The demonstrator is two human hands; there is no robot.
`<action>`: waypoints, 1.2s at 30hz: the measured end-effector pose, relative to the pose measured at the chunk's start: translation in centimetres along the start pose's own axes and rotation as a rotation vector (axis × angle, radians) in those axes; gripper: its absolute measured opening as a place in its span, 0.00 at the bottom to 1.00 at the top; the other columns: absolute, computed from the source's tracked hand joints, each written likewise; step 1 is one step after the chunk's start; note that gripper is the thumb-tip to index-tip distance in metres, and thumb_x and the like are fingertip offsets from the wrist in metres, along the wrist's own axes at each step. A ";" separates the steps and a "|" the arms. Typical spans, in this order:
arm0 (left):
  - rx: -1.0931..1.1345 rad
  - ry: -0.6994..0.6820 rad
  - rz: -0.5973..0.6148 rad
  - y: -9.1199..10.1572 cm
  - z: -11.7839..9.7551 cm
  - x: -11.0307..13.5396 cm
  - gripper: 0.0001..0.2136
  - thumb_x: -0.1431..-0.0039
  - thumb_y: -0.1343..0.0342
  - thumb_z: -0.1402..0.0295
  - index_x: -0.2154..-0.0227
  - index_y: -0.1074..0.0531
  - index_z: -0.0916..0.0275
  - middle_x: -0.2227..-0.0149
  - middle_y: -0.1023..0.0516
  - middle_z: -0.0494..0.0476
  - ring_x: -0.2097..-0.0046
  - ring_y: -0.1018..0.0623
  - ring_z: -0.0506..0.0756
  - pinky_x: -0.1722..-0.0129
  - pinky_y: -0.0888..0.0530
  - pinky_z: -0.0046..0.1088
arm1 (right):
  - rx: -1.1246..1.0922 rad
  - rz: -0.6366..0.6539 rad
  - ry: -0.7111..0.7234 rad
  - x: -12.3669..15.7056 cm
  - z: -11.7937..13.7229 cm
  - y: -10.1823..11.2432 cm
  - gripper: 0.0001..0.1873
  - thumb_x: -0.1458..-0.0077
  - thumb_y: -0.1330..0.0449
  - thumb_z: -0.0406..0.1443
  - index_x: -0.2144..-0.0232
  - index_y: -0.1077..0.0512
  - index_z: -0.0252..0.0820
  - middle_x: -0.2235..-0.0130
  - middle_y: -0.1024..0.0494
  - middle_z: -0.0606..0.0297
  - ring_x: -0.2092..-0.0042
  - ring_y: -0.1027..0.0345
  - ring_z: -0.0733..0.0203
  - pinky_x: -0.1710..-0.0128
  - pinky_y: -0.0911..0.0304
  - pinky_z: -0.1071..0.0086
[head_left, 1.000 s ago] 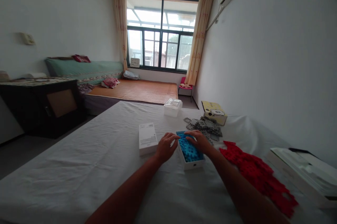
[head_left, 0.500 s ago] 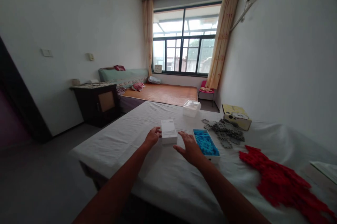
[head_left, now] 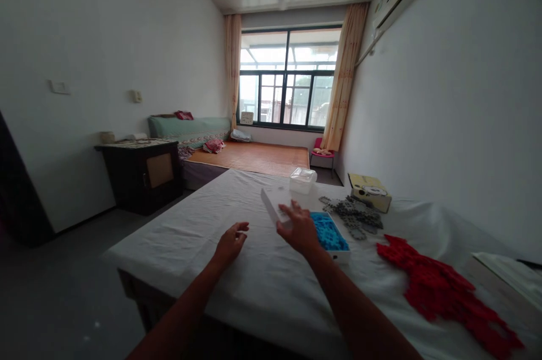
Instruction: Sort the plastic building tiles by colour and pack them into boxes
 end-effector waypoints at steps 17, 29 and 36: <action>0.122 -0.107 0.211 -16.1 -4.9 -9.6 0.16 0.52 0.49 0.79 0.59 0.26 0.64 0.59 0.21 0.57 0.63 0.22 0.51 0.56 0.28 0.28 | 0.316 0.056 -0.267 5.1 -9.4 4.2 0.26 0.48 0.46 0.48 0.46 0.34 0.56 0.41 0.37 0.60 0.49 0.37 0.48 0.53 0.40 0.58; 0.205 -0.208 0.353 -17.4 -3.2 -8.1 0.16 0.50 0.52 0.80 0.60 0.26 0.63 0.60 0.21 0.56 0.62 0.22 0.51 0.57 0.27 0.27 | 0.204 0.075 -0.276 5.1 -10.4 4.5 0.26 0.51 0.43 0.41 0.48 0.33 0.56 0.40 0.38 0.63 0.46 0.40 0.48 0.51 0.43 0.54; 0.205 -0.235 0.379 -17.1 -3.7 -7.9 0.16 0.52 0.51 0.79 0.61 0.25 0.64 0.61 0.21 0.56 0.64 0.22 0.51 0.59 0.27 0.27 | 0.092 0.112 -0.177 4.6 -11.6 4.6 0.27 0.52 0.41 0.42 0.48 0.33 0.54 0.39 0.40 0.62 0.42 0.44 0.48 0.46 0.47 0.53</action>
Point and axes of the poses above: each hand's wrist, its own x-axis away from the middle knuckle, its own y-axis out of the back of the hand, z = x × y, the point moved 5 cm from there along -x, towards the middle knuckle
